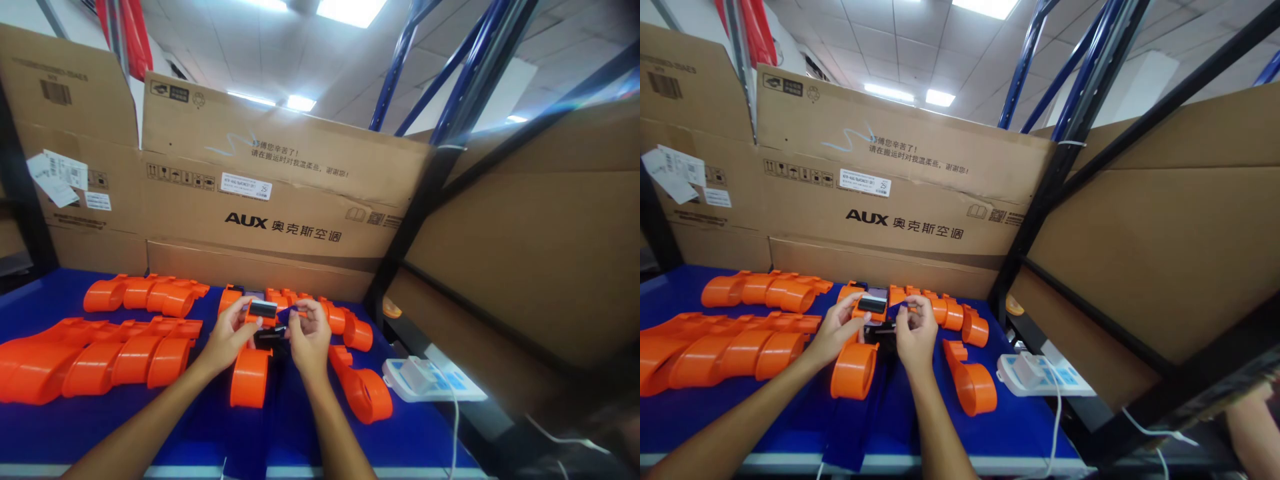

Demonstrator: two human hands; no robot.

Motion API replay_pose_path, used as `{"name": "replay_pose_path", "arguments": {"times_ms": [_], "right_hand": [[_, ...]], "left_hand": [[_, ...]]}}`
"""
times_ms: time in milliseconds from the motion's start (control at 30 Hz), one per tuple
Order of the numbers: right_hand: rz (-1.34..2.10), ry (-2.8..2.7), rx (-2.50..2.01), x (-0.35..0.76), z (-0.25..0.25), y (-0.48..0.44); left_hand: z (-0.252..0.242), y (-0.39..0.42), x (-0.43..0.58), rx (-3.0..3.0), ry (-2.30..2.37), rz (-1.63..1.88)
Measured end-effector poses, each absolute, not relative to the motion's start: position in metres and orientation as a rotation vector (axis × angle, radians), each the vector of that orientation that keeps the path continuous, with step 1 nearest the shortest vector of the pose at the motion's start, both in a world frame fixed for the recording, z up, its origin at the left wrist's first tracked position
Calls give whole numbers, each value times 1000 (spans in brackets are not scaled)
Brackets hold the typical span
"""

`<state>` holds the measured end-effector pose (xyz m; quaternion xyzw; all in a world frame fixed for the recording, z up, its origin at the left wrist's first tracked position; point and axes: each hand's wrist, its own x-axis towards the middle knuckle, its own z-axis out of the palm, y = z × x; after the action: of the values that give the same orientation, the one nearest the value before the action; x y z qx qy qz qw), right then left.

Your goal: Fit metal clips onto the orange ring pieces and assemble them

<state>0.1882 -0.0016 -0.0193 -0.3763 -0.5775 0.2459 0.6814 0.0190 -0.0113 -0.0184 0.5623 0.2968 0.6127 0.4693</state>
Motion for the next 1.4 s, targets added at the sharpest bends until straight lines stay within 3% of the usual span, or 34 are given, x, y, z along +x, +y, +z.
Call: {"name": "replay_pose_path", "arguments": {"times_ms": [1400], "right_hand": [[286, -1879, -780, 197, -16, -6]], "left_hand": [[-29, -2, 19, 1368, 776, 1521]]}}
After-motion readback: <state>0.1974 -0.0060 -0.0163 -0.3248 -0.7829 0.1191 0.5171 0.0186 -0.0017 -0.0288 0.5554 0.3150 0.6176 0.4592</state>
